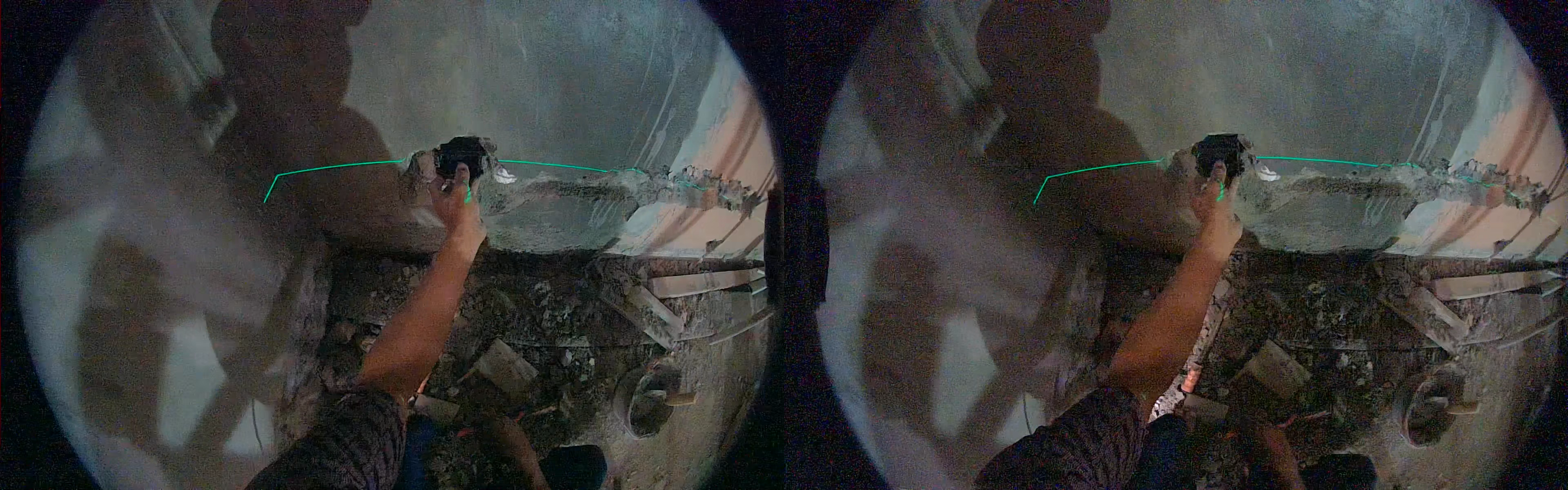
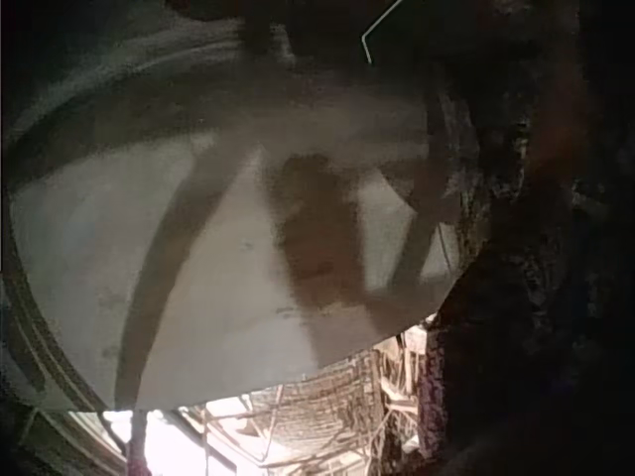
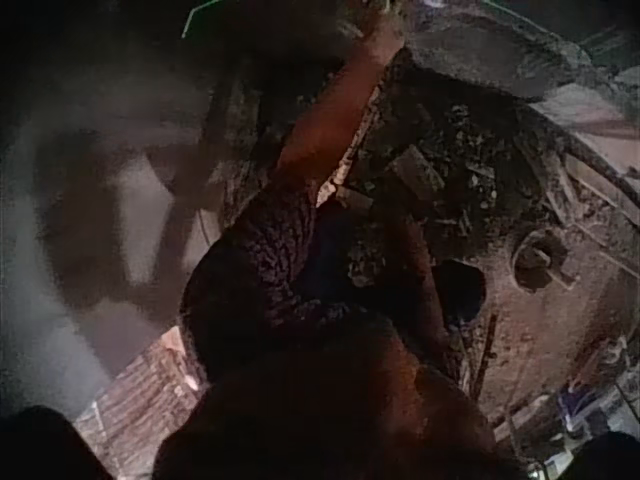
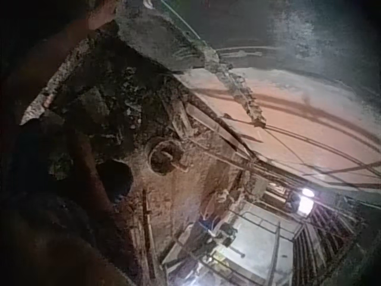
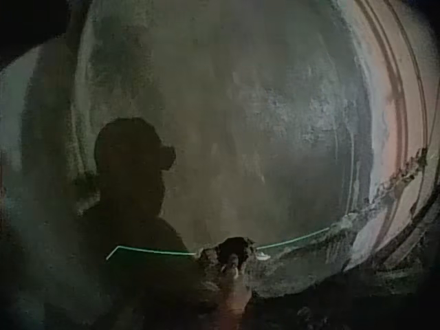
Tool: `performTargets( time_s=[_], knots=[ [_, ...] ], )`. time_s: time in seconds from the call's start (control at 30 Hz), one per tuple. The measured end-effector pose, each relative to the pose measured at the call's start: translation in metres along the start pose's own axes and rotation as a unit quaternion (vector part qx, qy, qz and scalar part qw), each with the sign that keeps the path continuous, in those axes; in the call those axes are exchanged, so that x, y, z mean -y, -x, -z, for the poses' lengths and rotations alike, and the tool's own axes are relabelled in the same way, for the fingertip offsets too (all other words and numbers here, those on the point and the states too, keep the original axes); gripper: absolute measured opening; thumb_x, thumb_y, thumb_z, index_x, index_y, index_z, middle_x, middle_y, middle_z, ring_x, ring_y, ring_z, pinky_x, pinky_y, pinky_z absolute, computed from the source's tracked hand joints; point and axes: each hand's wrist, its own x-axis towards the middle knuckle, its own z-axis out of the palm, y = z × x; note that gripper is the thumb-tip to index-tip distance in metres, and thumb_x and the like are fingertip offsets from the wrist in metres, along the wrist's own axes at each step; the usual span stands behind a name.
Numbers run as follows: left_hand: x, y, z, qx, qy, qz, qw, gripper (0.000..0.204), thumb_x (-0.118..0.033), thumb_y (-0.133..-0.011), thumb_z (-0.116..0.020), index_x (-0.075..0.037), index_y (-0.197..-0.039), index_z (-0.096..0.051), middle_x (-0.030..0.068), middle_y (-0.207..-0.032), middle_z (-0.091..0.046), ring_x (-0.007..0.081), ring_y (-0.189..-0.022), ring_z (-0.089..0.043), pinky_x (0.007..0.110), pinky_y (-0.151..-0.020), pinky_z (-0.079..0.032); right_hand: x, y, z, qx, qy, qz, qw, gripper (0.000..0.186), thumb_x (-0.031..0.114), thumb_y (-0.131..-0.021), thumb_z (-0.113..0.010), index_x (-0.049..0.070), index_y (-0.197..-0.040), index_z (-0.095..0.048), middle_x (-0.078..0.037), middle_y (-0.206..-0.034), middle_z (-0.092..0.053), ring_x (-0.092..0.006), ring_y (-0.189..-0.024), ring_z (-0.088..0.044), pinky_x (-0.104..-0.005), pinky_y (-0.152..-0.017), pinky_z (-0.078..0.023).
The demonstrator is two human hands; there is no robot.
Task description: Chiseling a wall and installing a plastic electrical back box using a hammer and chisel.
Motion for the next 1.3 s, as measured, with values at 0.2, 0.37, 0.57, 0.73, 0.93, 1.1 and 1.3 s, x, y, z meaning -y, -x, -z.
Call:
performTargets(
  time_s=[0.2,0.37,0.57,0.73,0.93,1.1,1.3],
  knots=[
    [0.008,-0.001,0.000,0.004,-0.002,-0.020,1.000,0.060,-0.019,-0.088,-0.078,-0.007,-0.131,-0.038,0.0124,-0.127,-0.045,0.0292,-0.120,-0.052,0.044,-0.103,-0.047,0.021,0.004,0.009,-0.003,-0.046,-0.084,0.995,0.051,0.014,-0.091,-0.065,0.006,-0.139,-0.050,-0.018,-0.123,-0.063,-0.0346,-0.107,-0.064,-0.0464,-0.086,-0.052],
    [-0.017,0.015,-0.013,-0.032,-0.082,0.043,0.995,0.064,-0.021,-0.092,-0.073,-0.008,-0.141,-0.034,0.0134,-0.130,-0.045,0.0276,-0.120,-0.052,0.043,-0.102,-0.045,0.033,-0.004,0.020,0.009,-0.168,-0.120,0.978,0.042,0.015,-0.095,-0.061,0.008,-0.136,-0.055,-0.016,-0.116,-0.066,-0.0332,-0.098,-0.066,-0.0435,-0.084,-0.052],
    [-0.006,0.012,-0.007,-0.056,-0.115,0.060,0.990,0.063,-0.018,-0.094,-0.069,-0.010,-0.145,-0.033,0.0145,-0.136,-0.046,0.0267,-0.123,-0.052,0.045,-0.103,-0.044,0.006,-0.003,-0.012,-0.114,-0.142,-0.040,0.982,0.034,0.022,-0.101,-0.051,0.005,-0.129,-0.060,-0.016,-0.106,-0.068,-0.0290,-0.087,-0.066,-0.0402,-0.082,-0.052],
    [0.041,-0.031,0.043,0.103,-0.283,-0.200,0.932,0.063,-0.017,-0.095,-0.068,-0.012,-0.146,-0.032,0.0150,-0.141,-0.044,0.0287,-0.124,-0.051,0.045,-0.106,-0.041,-0.009,0.009,-0.018,-0.043,-0.115,-0.092,0.988,0.037,0.026,-0.101,-0.051,0.002,-0.128,-0.059,-0.016,-0.104,-0.067,-0.0279,-0.087,-0.065,-0.0396,-0.080,-0.052],
    [0.058,-0.064,0.094,0.143,-0.706,-0.456,0.523,0.069,-0.010,-0.096,-0.063,-0.014,-0.153,-0.023,0.0149,-0.151,-0.037,0.0299,-0.129,-0.049,0.046,-0.111,-0.039,0.007,0.013,-0.001,-0.014,-0.088,-0.098,0.991,0.038,0.023,-0.100,-0.053,0.002,-0.131,-0.057,-0.016,-0.111,-0.065,-0.0280,-0.094,-0.064,-0.0405,-0.082,-0.052],
    [0.057,-0.075,0.095,0.156,-0.733,-0.428,0.506,0.072,-0.006,-0.097,-0.059,-0.016,-0.156,-0.018,0.0137,-0.156,-0.029,0.0303,-0.134,-0.044,0.044,-0.112,-0.044,0.008,0.014,-0.001,-0.011,-0.081,-0.090,0.993,0.039,0.021,-0.098,-0.055,0.002,-0.133,-0.055,-0.017,-0.116,-0.063,-0.0281,-0.100,-0.063,-0.0412,-0.083,-0.052],
    [0.064,-0.055,0.063,0.088,-0.114,-0.096,0.985,0.073,-0.012,-0.084,-0.066,-0.017,-0.150,-0.035,0.0154,-0.154,-0.034,0.0309,-0.139,-0.040,0.050,-0.114,-0.034,0.014,0.021,-0.004,-0.018,-0.064,-0.072,0.995,0.042,0.018,-0.096,-0.056,0.002,-0.136,-0.053,-0.017,-0.123,-0.061,-0.0282,-0.107,-0.062,-0.0421,-0.085,-0.052]
  ],
)
